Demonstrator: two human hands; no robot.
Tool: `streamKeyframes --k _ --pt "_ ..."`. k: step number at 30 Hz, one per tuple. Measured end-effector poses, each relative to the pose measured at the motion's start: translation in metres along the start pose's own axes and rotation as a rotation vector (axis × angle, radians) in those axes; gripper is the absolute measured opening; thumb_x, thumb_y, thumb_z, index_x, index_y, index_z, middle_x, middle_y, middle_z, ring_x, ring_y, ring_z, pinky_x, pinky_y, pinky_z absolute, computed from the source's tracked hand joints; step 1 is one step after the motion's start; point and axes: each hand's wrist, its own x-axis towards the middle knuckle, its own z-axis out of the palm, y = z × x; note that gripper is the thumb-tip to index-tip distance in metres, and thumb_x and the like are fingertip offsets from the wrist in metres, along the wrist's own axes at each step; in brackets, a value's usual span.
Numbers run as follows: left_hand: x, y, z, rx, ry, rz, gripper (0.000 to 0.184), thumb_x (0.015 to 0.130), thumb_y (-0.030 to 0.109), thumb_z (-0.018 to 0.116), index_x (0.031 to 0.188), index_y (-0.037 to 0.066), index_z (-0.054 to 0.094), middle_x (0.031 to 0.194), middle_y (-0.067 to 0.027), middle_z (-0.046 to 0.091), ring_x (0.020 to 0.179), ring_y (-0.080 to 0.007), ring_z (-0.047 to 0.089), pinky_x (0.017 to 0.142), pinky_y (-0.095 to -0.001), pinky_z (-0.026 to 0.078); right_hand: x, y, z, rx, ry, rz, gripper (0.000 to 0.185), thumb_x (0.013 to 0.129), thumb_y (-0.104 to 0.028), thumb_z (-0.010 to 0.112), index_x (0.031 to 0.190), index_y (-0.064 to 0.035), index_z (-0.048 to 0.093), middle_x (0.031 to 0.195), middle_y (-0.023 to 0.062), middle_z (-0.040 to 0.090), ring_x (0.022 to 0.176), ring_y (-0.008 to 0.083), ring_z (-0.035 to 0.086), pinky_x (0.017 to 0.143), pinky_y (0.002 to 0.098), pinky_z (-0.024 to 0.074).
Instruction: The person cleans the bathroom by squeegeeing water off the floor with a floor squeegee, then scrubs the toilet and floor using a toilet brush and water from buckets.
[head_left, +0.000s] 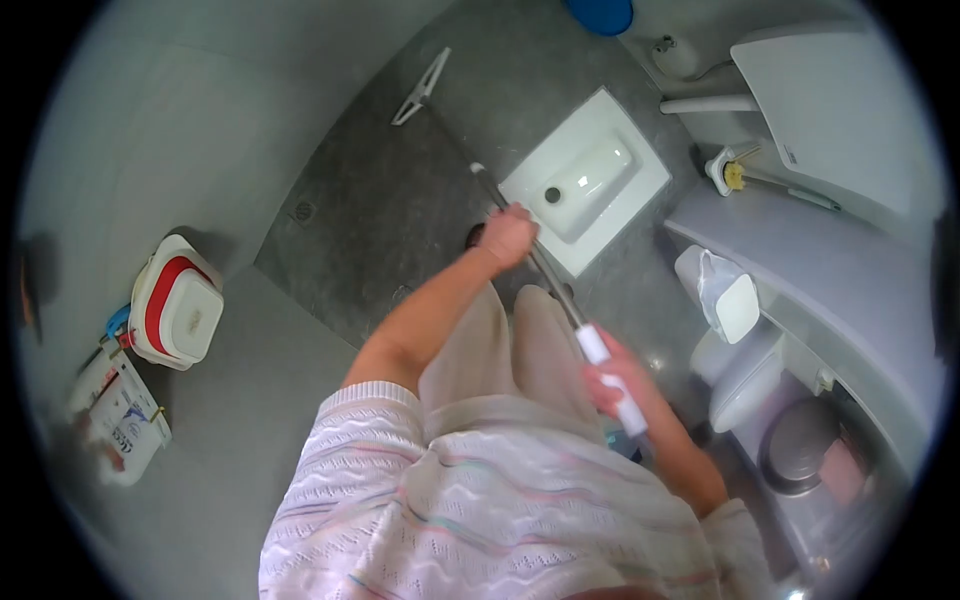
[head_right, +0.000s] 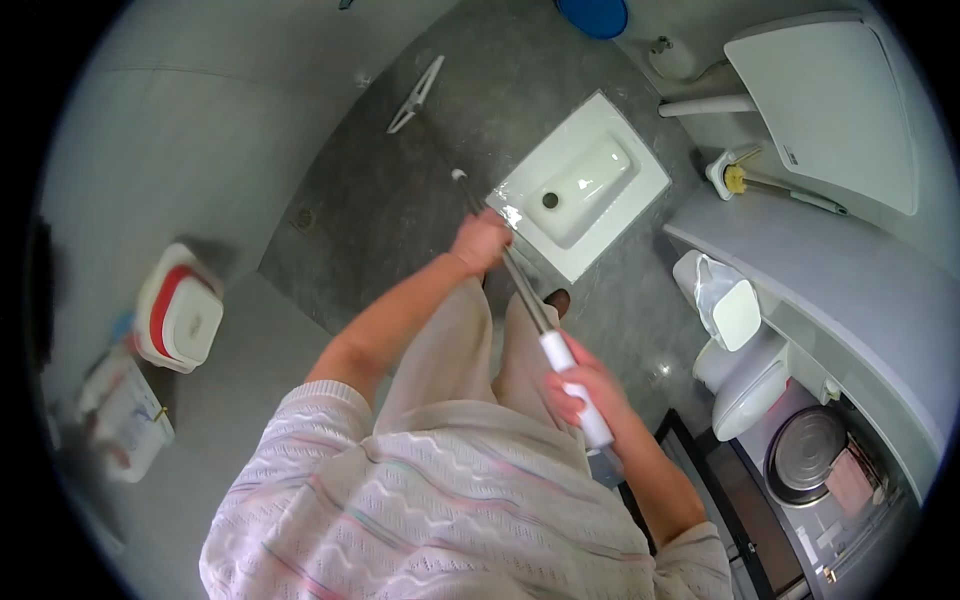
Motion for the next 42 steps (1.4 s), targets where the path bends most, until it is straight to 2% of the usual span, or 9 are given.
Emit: streamKeyframes --k 7,13,16,17,20,24,31,36,42 --pt "-0.004 0.134 0.019 -0.118 -0.087 0.246 0.01 0.061 0.016 0.062 0.071 0.016 0.062 0.08 0.0017 0.055 0.093 -0.0193 0.05 0.071 -0.0395 0.043 -0.128 0.0 0.009 0.084 0.29 0.0 0.071 0.074 -0.001 0.043 0.139 -0.0169 0.019 0.067 0.0088 0.045 0.04 0.0111 0.038 0.034 0.0263 0.0341" --pt "0.006 0.175 -0.001 -0.179 0.027 0.36 0.006 0.064 0.014 0.059 0.07 0.014 0.059 0.08 -0.0005 0.055 0.09 -0.0204 0.051 0.074 -0.0409 0.044 -0.16 -0.004 0.011 -0.042 0.186 -0.102 0.075 0.073 -0.005 0.049 0.139 -0.0163 0.016 0.065 0.0078 0.044 0.037 0.0109 0.038 0.032 0.0251 0.0331" --pt "0.051 0.114 -0.019 -0.107 0.128 0.268 0.009 0.067 0.008 0.055 0.072 0.014 0.06 0.084 -0.0046 0.056 0.091 -0.0233 0.053 0.078 -0.0394 0.045 -0.107 -0.021 -0.006 0.144 0.087 -0.119 0.073 0.075 -0.005 0.049 0.139 -0.0168 0.015 0.064 0.008 0.044 0.036 0.0103 0.037 0.03 0.0246 0.0322" --pt "0.068 0.079 -0.017 -0.089 0.34 0.217 0.017 0.065 0.008 0.059 0.08 0.015 0.063 0.098 -0.0078 0.057 0.099 -0.025 0.051 0.082 -0.0393 0.044 -0.07 -0.034 -0.005 0.188 0.014 -0.155 0.071 0.076 -0.005 0.049 0.138 -0.0166 0.017 0.065 0.0081 0.044 0.036 0.0095 0.037 0.029 0.0243 0.0317" --pt "0.107 0.002 -0.087 0.057 0.158 -0.11 0.037 0.066 0.008 0.063 0.102 0.015 0.061 0.122 -0.0095 0.047 0.115 -0.0296 0.042 0.089 -0.0452 0.039 0.048 -0.081 0.013 0.16 -0.225 -0.201 0.064 0.079 -0.006 0.045 0.137 -0.0174 0.021 0.075 0.0053 0.047 0.046 0.0073 0.039 0.036 0.0214 0.0332" --pt "0.136 -0.018 -0.068 0.174 -0.015 -0.138 0.031 0.068 0.012 0.061 0.1 0.016 0.062 0.121 -0.0094 0.047 0.121 -0.0284 0.035 0.092 -0.0471 0.036 0.067 -0.095 0.012 0.146 -0.247 -0.126 0.057 0.081 -0.009 0.046 0.134 -0.0167 0.025 0.077 0.0038 0.046 0.047 0.0056 0.038 0.036 0.0195 0.0315" --pt "0.076 0.116 0.011 0.103 -0.112 0.152 0.018 0.07 0.016 0.055 0.086 0.013 0.062 0.099 -0.0062 0.053 0.112 -0.0266 0.039 0.079 -0.0455 0.042 -0.063 -0.001 -0.032 0.475 0.102 -0.158 0.052 0.081 -0.008 0.041 0.13 -0.0206 0.028 0.077 0.0039 0.045 0.042 0.0064 0.036 0.032 0.0234 0.0333" --pt "0.018 0.19 0.008 -0.103 -0.309 0.325 0.016 0.07 0.017 0.056 0.083 0.011 0.063 0.097 -0.007 0.054 0.108 -0.0248 0.04 0.084 -0.043 0.039 -0.152 0.032 -0.015 0.561 0.202 -0.15 0.057 0.078 -0.007 0.043 0.132 -0.0208 0.027 0.076 0.0049 0.044 0.04 0.008 0.037 0.033 0.024 0.0335" --pt "-0.033 0.192 0.007 0.056 -0.213 0.411 0.016 0.066 0.017 0.058 0.081 0.012 0.063 0.095 -0.0051 0.055 0.102 -0.0246 0.043 0.08 -0.043 0.038 -0.186 0.043 -0.018 0.114 0.216 -0.061 0.071 0.076 -0.006 0.045 0.139 -0.0185 0.017 0.067 0.0053 0.042 0.04 0.0086 0.037 0.034 0.0226 0.033"
